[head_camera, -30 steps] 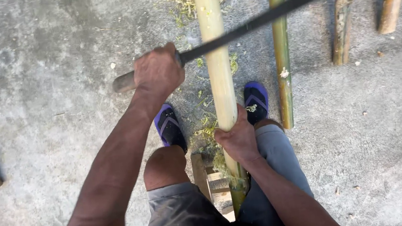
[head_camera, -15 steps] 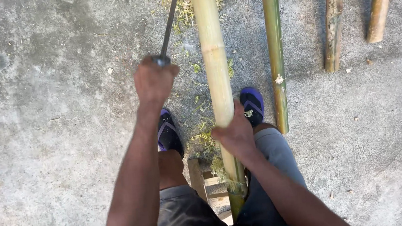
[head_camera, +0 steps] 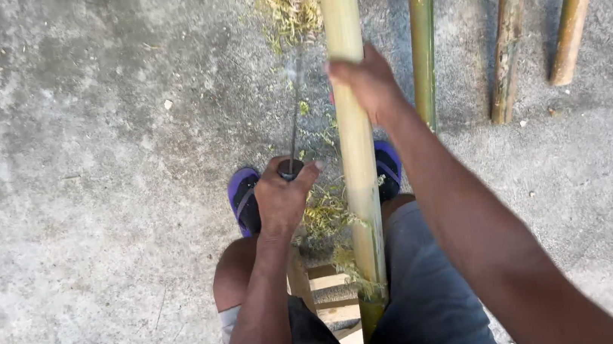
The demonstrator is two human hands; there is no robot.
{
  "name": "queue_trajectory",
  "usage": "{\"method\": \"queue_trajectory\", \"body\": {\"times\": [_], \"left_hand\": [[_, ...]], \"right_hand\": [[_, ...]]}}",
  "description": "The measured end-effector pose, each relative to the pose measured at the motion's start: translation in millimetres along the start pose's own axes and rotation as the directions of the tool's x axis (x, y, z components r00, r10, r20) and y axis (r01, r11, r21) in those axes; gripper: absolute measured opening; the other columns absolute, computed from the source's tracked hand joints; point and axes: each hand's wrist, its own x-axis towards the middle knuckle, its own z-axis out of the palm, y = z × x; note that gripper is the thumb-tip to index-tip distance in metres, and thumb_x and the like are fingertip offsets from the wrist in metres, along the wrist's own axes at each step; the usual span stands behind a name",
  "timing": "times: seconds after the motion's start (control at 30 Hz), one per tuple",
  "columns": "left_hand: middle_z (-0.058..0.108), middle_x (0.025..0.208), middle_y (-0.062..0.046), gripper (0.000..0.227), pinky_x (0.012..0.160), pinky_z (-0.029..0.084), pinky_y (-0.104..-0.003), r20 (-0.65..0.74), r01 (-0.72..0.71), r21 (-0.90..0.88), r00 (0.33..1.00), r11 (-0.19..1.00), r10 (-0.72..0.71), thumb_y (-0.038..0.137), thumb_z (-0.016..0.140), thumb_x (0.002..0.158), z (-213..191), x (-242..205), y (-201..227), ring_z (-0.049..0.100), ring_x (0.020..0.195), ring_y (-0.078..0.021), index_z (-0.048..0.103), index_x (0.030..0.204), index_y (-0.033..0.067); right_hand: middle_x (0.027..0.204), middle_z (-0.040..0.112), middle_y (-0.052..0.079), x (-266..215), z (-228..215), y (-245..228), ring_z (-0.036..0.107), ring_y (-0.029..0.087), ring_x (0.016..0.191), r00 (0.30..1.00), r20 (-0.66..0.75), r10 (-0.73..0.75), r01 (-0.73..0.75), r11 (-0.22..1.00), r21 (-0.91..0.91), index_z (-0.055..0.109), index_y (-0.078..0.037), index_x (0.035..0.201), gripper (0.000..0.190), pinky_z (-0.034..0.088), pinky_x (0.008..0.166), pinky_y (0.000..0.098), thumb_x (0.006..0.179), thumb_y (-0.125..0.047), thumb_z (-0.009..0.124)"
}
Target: Using a machete to shave and smooth a bamboo pole while sitting.
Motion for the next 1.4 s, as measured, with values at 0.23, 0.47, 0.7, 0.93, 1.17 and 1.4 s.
{"method": "queue_trajectory", "body": {"times": [0.23,0.47,0.7,0.93,1.17,1.4], "left_hand": [[0.068,0.074,-0.007,0.034,0.052,0.055,-0.036,0.333,-0.259,0.656,0.942,0.709,0.035,0.042,0.080,0.087,-43,57,54,0.065,0.056,-0.0153,0.070,0.090,0.0100],[0.068,0.074,-0.010,0.025,0.062,0.056,-0.041,0.486,-0.433,0.835,0.870,0.339,-0.087,0.033,0.058,0.106,-59,115,117,0.068,0.061,-0.0194,0.068,0.103,0.0096],[0.066,0.078,-0.010,0.028,0.066,0.057,-0.044,0.550,-0.516,0.824,0.827,0.234,-0.118,0.036,0.061,0.101,-60,118,119,0.068,0.066,-0.0195,0.067,0.114,0.0115],[0.066,0.075,-0.005,0.025,0.066,0.056,-0.038,0.595,-0.573,0.795,0.801,0.197,-0.071,0.032,0.061,0.103,-53,132,106,0.064,0.066,-0.0125,0.072,0.106,0.0089],[0.065,0.071,-0.006,0.025,0.043,0.052,-0.033,0.249,-0.202,0.663,0.968,0.721,0.041,0.023,0.071,0.092,-51,170,62,0.061,0.051,-0.0123,0.070,0.105,0.0016],[0.060,0.063,-0.004,0.034,0.042,0.045,-0.026,0.035,0.557,-0.012,0.830,0.830,-0.557,0.017,0.073,0.078,-50,64,88,0.054,0.048,-0.0101,0.065,0.105,-0.0019]], "right_hand": [[0.085,0.068,0.015,-108,-13,126,0.069,0.023,0.064,0.985,0.128,0.112,-0.133,0.976,0.171,0.046,-0.001,0.126,0.060,0.060,0.058,0.0392,0.072,0.009,0.069],[0.088,0.063,0.010,-123,-8,140,0.065,0.019,0.068,0.982,0.187,0.030,-0.086,0.951,0.296,0.049,0.003,0.126,0.056,0.059,0.060,0.0367,0.075,0.009,0.071],[0.084,0.063,0.011,-125,-10,136,0.065,0.019,0.064,0.981,0.189,0.038,-0.090,0.957,0.275,0.049,0.001,0.126,0.058,0.057,0.056,0.0364,0.073,0.009,0.069],[0.087,0.064,0.011,-125,-10,139,0.066,0.018,0.066,0.978,0.209,0.026,-0.091,0.948,0.306,0.048,0.001,0.125,0.057,0.057,0.057,0.0350,0.074,0.007,0.072],[0.088,0.066,0.012,-117,-12,131,0.068,0.021,0.065,0.936,0.294,0.191,-0.307,0.851,0.425,0.049,0.002,0.124,0.059,0.057,0.055,0.0374,0.072,-0.001,0.077],[0.100,0.067,0.012,-131,15,113,0.069,0.022,0.086,0.999,-0.031,-0.005,0.001,0.992,-0.125,0.048,0.003,0.134,0.069,0.059,0.076,0.0364,0.077,-0.015,0.082]]}}
